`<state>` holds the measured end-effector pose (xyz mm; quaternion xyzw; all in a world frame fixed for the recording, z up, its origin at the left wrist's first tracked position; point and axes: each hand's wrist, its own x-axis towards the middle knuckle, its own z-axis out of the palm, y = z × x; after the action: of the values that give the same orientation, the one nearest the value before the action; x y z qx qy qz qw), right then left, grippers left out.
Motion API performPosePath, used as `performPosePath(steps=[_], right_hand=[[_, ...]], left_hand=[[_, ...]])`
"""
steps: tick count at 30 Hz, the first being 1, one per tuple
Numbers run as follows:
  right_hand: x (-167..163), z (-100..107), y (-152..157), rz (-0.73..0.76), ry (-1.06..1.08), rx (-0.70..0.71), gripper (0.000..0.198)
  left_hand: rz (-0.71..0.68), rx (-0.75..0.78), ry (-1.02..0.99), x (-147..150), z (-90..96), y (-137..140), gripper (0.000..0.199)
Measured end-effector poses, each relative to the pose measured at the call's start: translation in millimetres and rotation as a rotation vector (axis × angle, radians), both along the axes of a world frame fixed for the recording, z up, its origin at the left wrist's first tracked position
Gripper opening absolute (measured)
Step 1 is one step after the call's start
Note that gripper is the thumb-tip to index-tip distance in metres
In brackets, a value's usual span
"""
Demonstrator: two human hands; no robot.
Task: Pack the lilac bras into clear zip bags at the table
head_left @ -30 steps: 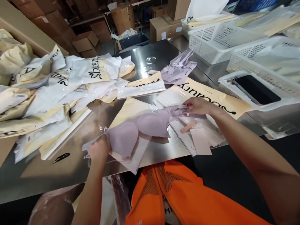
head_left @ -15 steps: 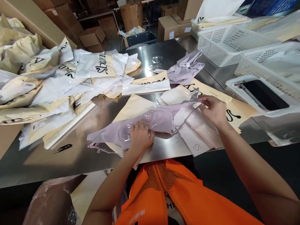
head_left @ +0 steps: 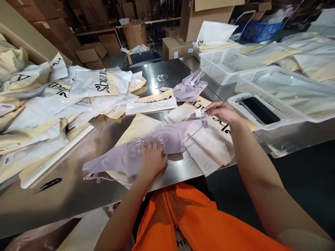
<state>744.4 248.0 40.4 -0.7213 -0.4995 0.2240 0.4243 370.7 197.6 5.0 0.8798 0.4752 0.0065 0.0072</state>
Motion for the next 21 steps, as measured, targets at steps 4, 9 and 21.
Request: performPosePath(steps=[4, 9, 21], right_hand=[[8, 8, -11, -0.021, -0.326, -0.321, 0.015], [-21, 9, 5, 0.007, -0.56, -0.212, 0.035], [-48, 35, 68, 0.626, -0.54, -0.463, 0.014]], left_hand=[[0.008, -0.028, -0.021, 0, -1.7, 2, 0.042], [0.011, -0.048, -0.039, 4, -4.2, 2, 0.055], [0.439, 0.119, -0.439, -162, 17.2, 25, 0.043]])
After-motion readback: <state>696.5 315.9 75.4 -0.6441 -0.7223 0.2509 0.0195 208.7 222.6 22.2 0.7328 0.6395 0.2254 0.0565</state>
